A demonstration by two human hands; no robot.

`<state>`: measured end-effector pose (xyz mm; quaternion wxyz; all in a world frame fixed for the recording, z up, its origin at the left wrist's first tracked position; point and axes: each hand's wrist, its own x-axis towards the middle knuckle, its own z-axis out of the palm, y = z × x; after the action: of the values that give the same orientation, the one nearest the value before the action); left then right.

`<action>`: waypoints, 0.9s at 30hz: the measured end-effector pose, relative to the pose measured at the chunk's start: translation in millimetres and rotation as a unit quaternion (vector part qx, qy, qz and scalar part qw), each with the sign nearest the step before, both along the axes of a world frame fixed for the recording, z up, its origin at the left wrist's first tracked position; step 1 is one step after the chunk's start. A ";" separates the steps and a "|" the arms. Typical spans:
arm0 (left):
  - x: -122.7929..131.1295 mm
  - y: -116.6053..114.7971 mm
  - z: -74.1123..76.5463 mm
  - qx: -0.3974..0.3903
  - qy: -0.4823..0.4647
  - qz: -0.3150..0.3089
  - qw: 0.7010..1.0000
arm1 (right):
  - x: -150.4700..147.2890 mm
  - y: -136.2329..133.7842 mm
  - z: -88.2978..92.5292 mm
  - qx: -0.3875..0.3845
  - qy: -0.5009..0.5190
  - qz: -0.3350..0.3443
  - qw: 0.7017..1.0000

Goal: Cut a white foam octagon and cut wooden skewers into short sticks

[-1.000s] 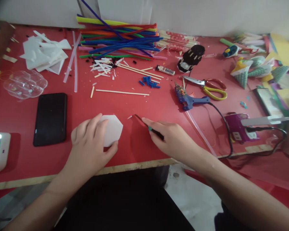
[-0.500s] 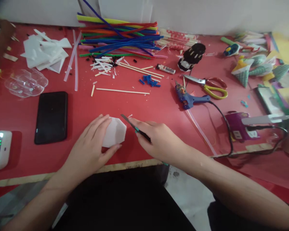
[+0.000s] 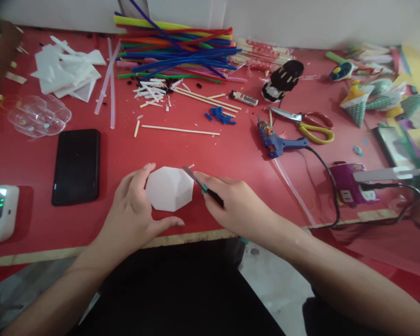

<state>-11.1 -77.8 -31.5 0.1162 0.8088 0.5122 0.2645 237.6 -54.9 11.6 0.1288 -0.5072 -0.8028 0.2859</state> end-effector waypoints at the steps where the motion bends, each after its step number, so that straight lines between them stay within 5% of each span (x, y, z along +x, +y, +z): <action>1: 1.4 -0.1 -0.3 -0.004 0.004 0.002 1.000 | -0.4 -1.1 -0.2 -0.005 0.000 0.001 1.000; 22: -17.6 0.8 10.9 -0.030 0.003 -0.030 0.999 | -2.7 -4.5 3.9 -0.002 -0.044 0.011 0.999; 27: -14.1 11.7 8.1 -0.047 0.036 -0.090 0.994 | -1.7 0.3 2.1 0.010 -0.012 -0.002 1.000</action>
<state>-25.2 -66.0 -23.4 0.1587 0.8541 0.4531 0.1998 235.8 -54.6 13.6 0.1245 -0.5113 -0.8058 0.2717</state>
